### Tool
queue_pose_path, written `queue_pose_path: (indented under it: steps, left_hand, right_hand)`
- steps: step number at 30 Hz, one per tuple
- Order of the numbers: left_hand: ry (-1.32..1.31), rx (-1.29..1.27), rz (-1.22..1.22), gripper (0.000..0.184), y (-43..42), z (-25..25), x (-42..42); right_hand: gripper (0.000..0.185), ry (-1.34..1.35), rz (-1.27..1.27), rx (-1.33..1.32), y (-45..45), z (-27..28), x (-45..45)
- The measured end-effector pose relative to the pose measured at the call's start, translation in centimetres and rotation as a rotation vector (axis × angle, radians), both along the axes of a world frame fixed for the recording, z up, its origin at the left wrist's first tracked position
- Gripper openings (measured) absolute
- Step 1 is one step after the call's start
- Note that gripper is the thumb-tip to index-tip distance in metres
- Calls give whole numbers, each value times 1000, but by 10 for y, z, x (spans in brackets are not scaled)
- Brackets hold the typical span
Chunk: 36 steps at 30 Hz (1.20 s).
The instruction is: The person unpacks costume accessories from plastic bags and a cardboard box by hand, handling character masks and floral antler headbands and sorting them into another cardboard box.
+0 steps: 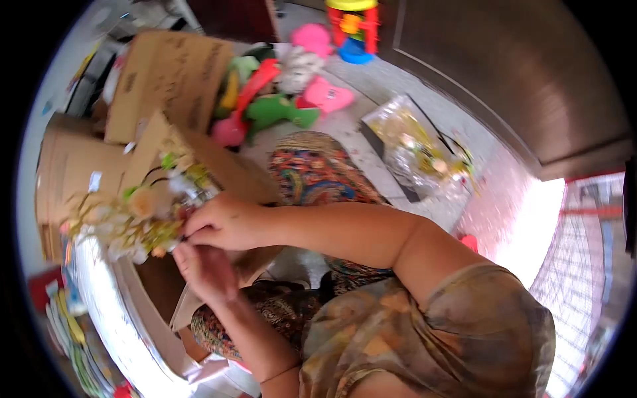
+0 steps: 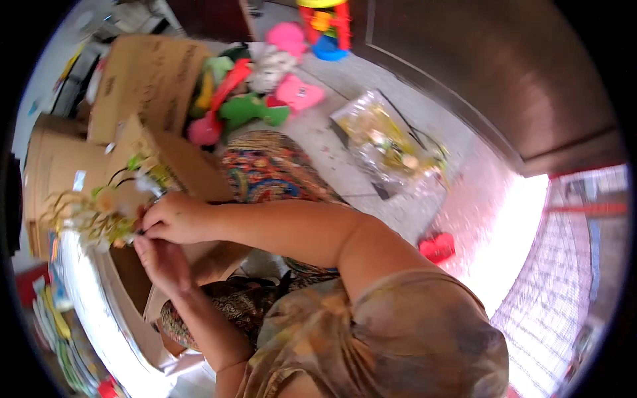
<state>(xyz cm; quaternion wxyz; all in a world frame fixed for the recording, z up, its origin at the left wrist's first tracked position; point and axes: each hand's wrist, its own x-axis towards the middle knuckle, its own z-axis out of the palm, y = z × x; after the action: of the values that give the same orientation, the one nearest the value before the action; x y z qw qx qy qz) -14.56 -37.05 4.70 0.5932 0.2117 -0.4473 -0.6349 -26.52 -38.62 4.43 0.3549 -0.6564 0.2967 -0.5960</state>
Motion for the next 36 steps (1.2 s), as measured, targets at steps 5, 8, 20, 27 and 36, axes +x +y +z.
queue_pose_path:
  steps: [5,8,20,27,36]
  left_hand:
    - [-190,-132,-119,40,-10,10,7]
    - [-280,-131,-30,21,-13,16,3]
    - [-374,-129,-178,22,-30,42,-6]
    - [-420,-45,-133,16,-30,51,4]
    - [-485,97,-117,15,-35,56,10]
  right_hand:
    - [15,-29,-70,-65,2,0,-4]
    - [13,106,-128,-62,3,2,-8]
    - [9,68,-368,-132,10,13,-67]
    - [19,-259,-905,515,74,-65,-273]
    - [31,497,-1415,1510,279,-286,-448]
